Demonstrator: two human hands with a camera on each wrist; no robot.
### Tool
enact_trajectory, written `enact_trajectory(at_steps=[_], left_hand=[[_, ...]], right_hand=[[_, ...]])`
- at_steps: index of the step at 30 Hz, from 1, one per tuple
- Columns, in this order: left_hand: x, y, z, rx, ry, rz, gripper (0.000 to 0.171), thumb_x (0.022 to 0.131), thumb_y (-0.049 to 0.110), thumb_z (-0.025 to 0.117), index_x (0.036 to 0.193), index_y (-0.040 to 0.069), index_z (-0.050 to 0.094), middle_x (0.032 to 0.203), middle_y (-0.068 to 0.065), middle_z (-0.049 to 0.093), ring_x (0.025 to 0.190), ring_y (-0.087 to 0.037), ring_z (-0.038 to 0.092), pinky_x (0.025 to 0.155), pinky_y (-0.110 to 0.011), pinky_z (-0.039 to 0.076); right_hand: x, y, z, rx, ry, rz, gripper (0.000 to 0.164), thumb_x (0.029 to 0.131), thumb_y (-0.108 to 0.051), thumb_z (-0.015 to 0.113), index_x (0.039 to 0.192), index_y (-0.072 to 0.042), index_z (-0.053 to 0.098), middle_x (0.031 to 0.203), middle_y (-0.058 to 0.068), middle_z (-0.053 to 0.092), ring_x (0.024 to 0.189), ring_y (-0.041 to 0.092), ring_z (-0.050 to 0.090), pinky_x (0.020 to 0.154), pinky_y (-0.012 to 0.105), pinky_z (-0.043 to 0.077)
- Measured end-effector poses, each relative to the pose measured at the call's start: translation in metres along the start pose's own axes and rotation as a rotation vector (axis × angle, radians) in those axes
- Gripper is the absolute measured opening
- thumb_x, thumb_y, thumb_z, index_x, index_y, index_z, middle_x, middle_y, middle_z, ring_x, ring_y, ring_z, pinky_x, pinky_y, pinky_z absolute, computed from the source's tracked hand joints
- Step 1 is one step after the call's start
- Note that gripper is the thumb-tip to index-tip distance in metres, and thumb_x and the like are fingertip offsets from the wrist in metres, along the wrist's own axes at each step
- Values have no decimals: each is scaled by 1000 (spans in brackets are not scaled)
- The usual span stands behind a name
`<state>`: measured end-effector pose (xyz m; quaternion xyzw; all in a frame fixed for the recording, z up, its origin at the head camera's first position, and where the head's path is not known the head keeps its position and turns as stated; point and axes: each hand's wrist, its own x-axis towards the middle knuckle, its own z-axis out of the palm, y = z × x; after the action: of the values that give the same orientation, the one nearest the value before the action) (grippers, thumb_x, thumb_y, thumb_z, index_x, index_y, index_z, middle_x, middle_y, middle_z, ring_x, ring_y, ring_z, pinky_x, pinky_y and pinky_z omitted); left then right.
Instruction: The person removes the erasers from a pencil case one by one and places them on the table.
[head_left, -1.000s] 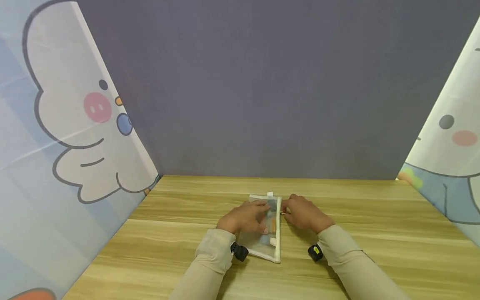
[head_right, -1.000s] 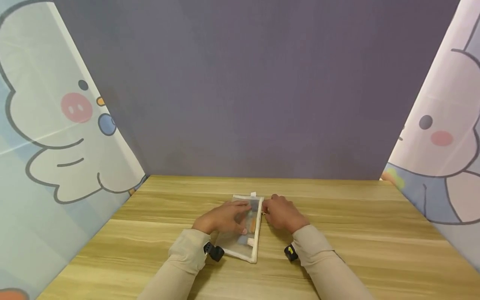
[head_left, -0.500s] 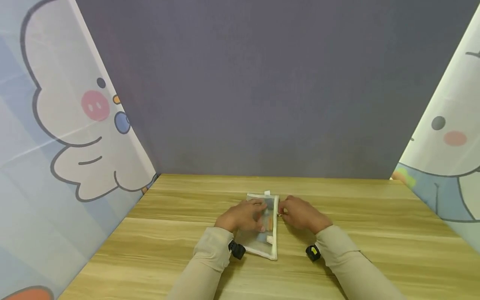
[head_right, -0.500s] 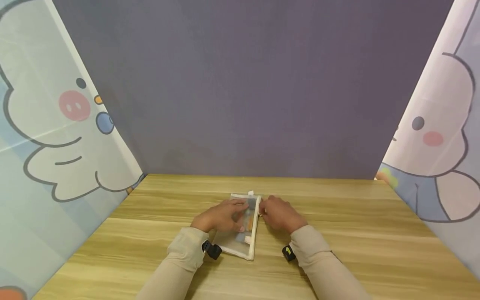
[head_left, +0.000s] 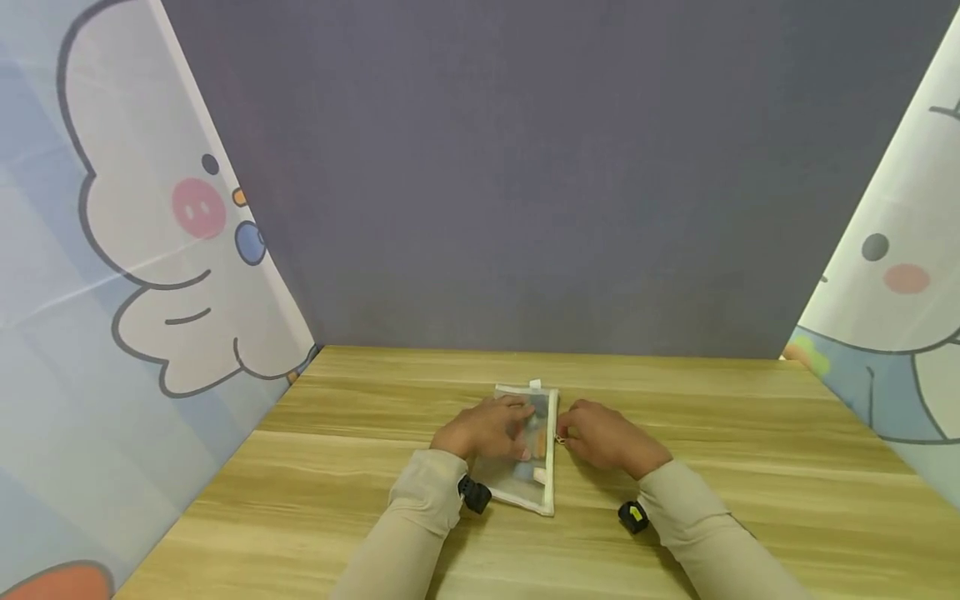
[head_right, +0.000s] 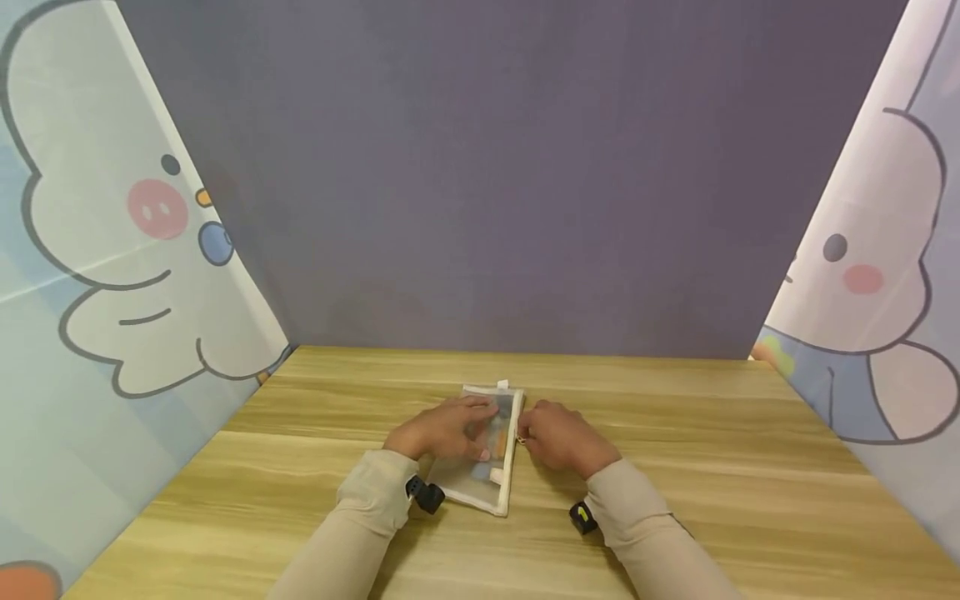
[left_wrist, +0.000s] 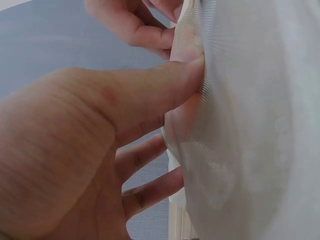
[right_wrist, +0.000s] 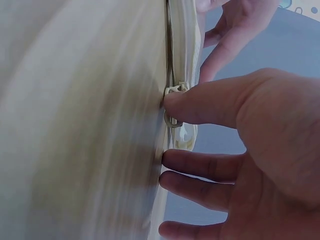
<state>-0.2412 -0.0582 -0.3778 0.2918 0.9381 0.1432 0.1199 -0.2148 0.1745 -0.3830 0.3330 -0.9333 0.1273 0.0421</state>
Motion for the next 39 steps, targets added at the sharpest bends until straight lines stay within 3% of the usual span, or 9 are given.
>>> enact_trajectory(at_steps=[8,14,16,23,30,39], left_hand=[[0,0,-1,3,2,2,77,89,46,74,156,27,40,163,8,28,147,-40,24,111,-59,32],[-1,-5,-13,17,4,-7,77,90,46,74,156,28,39,163,9,27,148,-40,20,111,-66,25],[0,-5,-16,1,7,-2,77,90,45,74,156,28,39,163,9,27,149,-39,20,113,-62,27],[4,-3,-6,-45,0,1,77,89,44,76,156,28,40,163,8,28,149,-40,19,113,-62,27],[1,-1,1,-59,7,-2,77,89,44,75,156,29,40,163,7,27,149,-42,17,112,-65,25],[-1,0,-1,-31,7,-23,77,90,47,73,156,31,38,164,8,25,149,-42,16,112,-68,22]], right_hand=[[-7,-6,0,16,4,-2,11,94,-7,67,93,-17,71,92,-4,62,87,17,58,68,38,50],[0,-9,-2,4,59,-29,10,94,-7,69,95,-16,74,96,-2,65,87,16,60,69,37,52],[1,-9,-4,2,60,-18,10,93,-6,70,95,-16,74,97,-1,65,86,16,61,68,39,53],[-8,-11,-4,5,-4,22,10,93,-8,72,91,-18,72,95,-2,63,85,17,58,68,50,52],[-15,-12,0,-7,10,15,10,93,-9,72,92,-19,73,96,-2,65,85,17,61,65,48,52],[-18,-16,-1,1,17,-24,11,92,-9,72,91,-20,73,98,-2,65,86,15,61,64,40,52]])
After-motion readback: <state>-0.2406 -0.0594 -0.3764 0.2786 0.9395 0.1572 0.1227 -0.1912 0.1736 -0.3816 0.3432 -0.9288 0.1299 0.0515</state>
